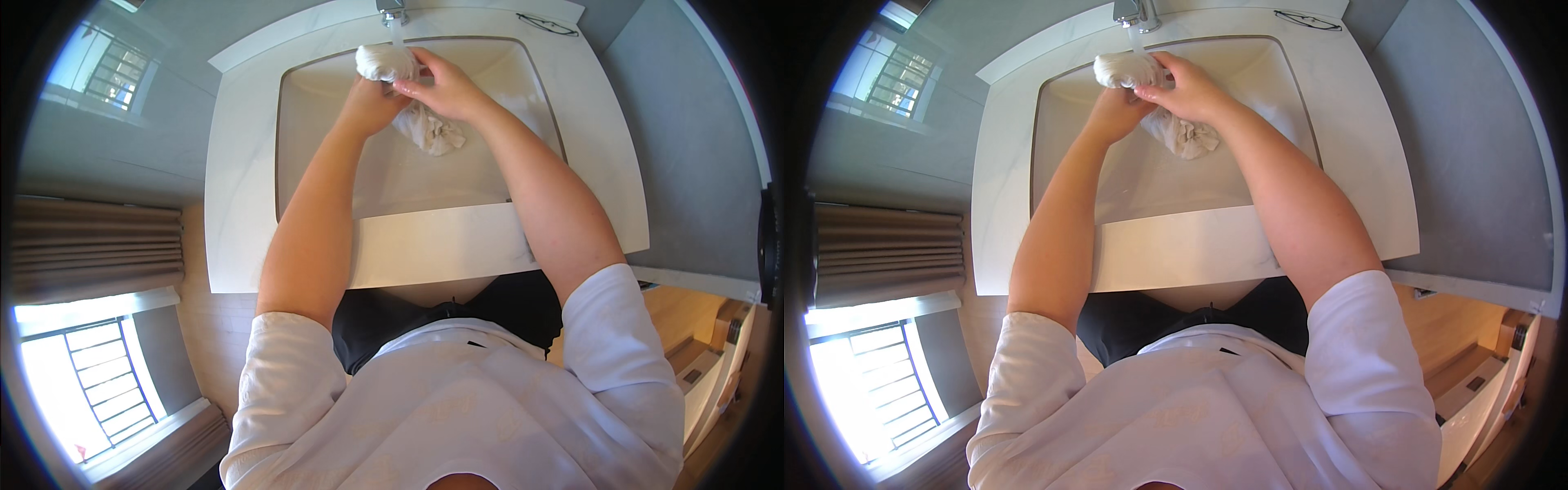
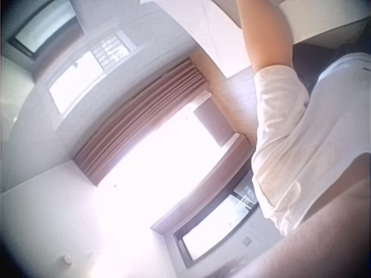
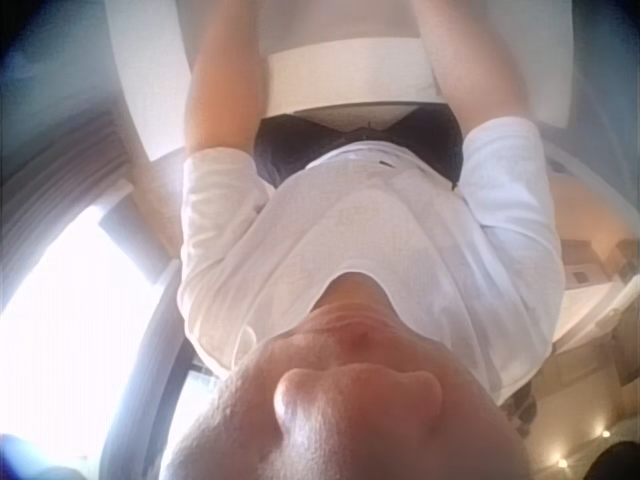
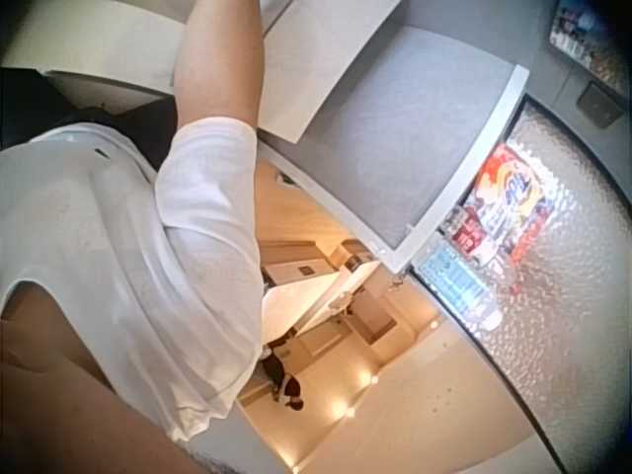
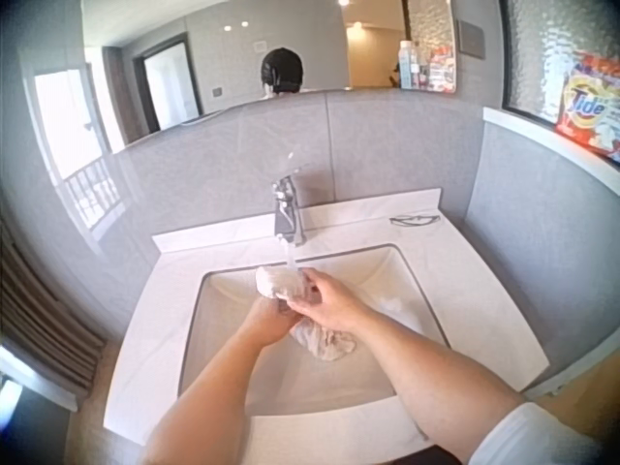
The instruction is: The person washes a white shirt by hand under a running faucet in a bathroom sink, rubbing and scrubbing the fabric repeatedly before leaving it in the water.
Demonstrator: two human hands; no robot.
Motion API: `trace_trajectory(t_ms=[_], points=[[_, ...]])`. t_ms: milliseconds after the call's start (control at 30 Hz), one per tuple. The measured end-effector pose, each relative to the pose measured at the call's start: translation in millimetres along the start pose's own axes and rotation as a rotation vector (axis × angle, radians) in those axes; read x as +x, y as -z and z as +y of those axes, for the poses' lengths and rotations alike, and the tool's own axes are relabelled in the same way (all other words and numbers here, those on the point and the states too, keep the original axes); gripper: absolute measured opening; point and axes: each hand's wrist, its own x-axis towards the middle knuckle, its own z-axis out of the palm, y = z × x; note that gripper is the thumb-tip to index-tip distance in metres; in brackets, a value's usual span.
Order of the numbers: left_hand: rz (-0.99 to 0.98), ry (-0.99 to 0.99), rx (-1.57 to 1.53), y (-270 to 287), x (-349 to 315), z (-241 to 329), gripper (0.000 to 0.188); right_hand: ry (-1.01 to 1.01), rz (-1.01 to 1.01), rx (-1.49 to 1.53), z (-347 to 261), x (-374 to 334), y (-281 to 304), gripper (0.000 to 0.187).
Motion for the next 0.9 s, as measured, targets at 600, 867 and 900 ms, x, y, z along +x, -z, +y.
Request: trace_trajectory(t_ms=[600,867,900], points=[[0.177,-0.030,-0.217,0,2,12,0.085,-0.206,-0.010,0.130,10,4,-1,0.055],[0.124,-0.164,-0.130,-6,7,5,0.086,-0.316,-0.070,0.123,9,4,4,0.050],[0.118,-0.158,-0.132,-6,6,6,0.086,-0.327,-0.097,0.077,10,5,5,0.049]])
